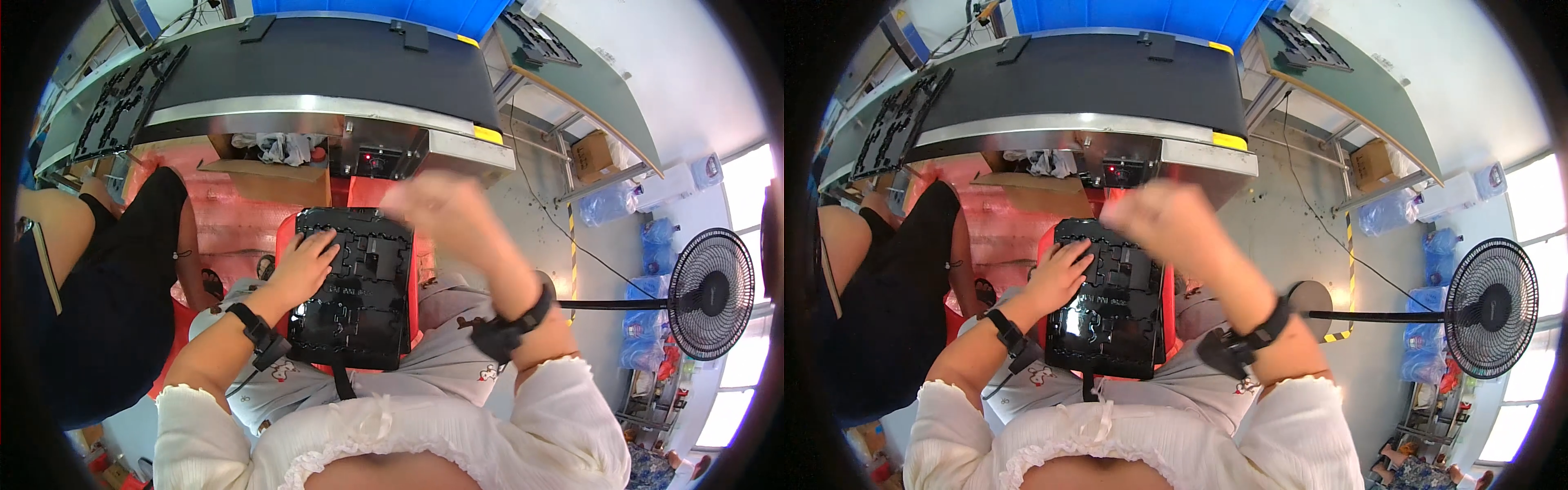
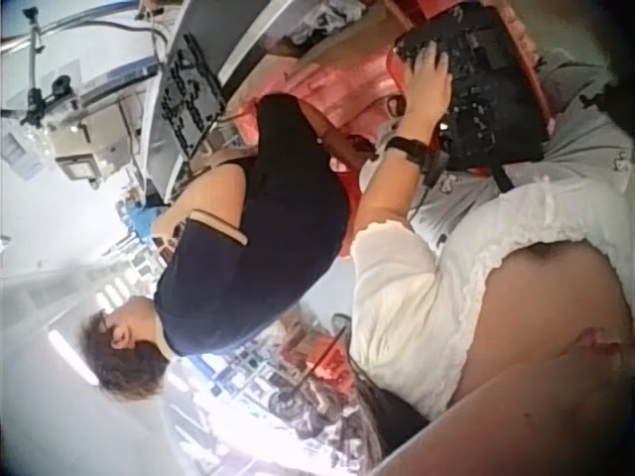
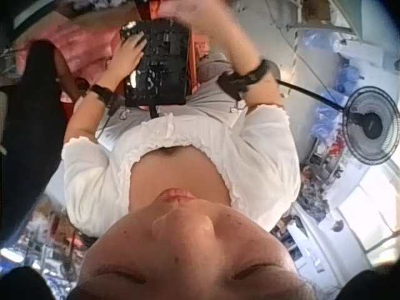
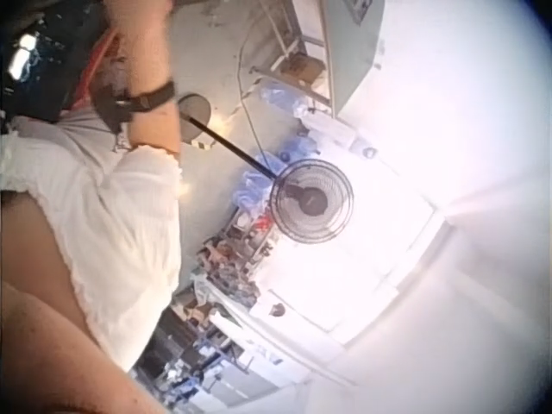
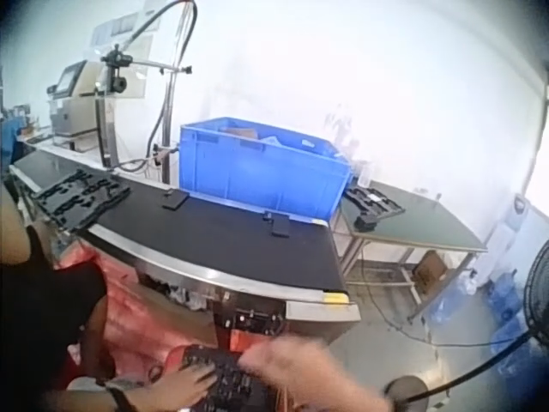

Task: The recorder is assembling black plastic electronic or mechanical components while sitting at a workstation with a conveyor belt.

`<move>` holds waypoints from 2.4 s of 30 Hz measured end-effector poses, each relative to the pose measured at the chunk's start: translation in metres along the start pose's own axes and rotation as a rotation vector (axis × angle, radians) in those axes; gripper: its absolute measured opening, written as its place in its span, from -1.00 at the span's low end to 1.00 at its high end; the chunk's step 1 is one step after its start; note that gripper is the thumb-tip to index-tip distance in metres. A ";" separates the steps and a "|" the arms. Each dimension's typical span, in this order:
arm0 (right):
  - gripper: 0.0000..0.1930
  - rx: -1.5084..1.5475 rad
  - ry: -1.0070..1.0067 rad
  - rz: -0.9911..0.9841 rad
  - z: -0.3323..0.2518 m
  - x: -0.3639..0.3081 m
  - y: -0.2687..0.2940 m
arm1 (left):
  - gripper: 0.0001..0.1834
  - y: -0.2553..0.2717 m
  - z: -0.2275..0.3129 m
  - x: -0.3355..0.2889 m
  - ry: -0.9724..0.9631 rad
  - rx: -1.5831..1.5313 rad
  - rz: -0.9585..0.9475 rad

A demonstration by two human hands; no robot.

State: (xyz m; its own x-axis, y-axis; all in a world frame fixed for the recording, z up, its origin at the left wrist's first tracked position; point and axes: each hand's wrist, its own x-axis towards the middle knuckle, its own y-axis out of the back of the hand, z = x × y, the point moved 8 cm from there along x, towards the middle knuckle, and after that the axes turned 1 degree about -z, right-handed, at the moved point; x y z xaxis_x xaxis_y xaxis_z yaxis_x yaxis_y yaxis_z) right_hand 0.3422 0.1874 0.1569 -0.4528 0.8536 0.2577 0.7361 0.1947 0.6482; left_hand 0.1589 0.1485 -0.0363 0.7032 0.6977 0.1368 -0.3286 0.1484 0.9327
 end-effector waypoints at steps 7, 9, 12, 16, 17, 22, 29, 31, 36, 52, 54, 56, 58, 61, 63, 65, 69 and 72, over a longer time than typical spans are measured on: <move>-0.36 -0.356 -0.516 0.726 0.103 0.132 0.198 | -0.59 0.072 0.022 0.033 -0.025 -0.127 0.062; -0.17 -0.229 -0.668 0.467 0.154 0.160 0.185 | -0.68 0.144 0.027 0.058 -0.150 -0.164 0.333; -0.17 -0.423 -0.705 0.228 0.189 0.180 0.177 | -0.81 0.237 -0.013 0.118 -0.162 -0.073 0.605; -0.32 -0.281 -0.844 0.230 0.213 0.151 0.194 | -0.49 0.284 -0.086 0.227 0.015 0.291 0.631; -0.41 -0.346 -0.683 0.358 0.199 0.147 0.207 | -0.42 0.274 -0.104 0.245 0.076 0.311 0.493; -0.82 0.411 -0.295 0.475 0.121 0.064 0.204 | -0.41 0.225 -0.142 0.302 0.184 -0.022 -0.116; -0.79 0.567 -0.907 -0.025 0.065 -0.111 0.011 | -0.32 0.240 -0.037 0.260 0.052 0.314 0.184; -0.79 0.688 -1.038 -0.180 0.076 -0.150 -0.059 | -0.26 0.241 0.010 0.228 -0.085 0.233 0.308; -0.75 0.829 -1.055 -0.186 0.088 -0.202 -0.147 | -0.26 0.176 0.096 0.082 -0.322 0.108 0.142; -0.49 -0.255 -0.631 -0.002 0.132 -0.157 -0.142 | -0.31 -0.024 0.057 -0.081 -0.018 -0.085 -0.160; -0.50 -0.303 -0.623 -0.037 0.139 -0.146 -0.139 | -0.32 -0.023 0.062 -0.072 -0.005 -0.082 -0.082; -0.50 -0.315 -0.727 -0.159 0.145 -0.150 -0.142 | -0.33 -0.024 0.067 -0.071 0.004 -0.097 -0.069; -0.52 -0.384 -0.676 -0.163 0.135 -0.156 -0.139 | -0.34 -0.028 0.072 -0.075 0.014 -0.115 -0.101; -0.61 -0.319 -0.664 -0.136 0.124 -0.170 -0.143 | -0.33 -0.029 0.075 -0.087 0.002 -0.147 -0.129; -0.65 -0.240 -0.689 -0.154 0.127 -0.176 -0.151 | -0.32 -0.028 0.074 -0.090 -0.016 -0.162 -0.142; -0.64 -0.252 -0.696 -0.144 0.131 -0.176 -0.155 | -0.32 -0.026 0.070 -0.090 -0.008 -0.172 -0.151; -0.63 -0.272 -0.768 -0.230 0.123 -0.167 -0.152 | -0.33 -0.025 0.071 -0.088 0.042 -0.174 -0.176; -0.58 -0.375 -0.708 -0.345 0.085 -0.148 -0.120 | -0.35 -0.024 0.075 -0.088 0.048 -0.060 -0.153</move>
State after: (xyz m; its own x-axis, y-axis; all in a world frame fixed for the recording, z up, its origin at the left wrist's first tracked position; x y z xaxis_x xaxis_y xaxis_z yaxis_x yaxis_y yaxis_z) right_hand 0.3636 0.0786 -0.0205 -0.1089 0.8999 -0.4222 0.3450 0.4326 0.8330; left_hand 0.1520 0.0314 -0.0457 0.7172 0.6965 -0.0227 -0.2581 0.2958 0.9197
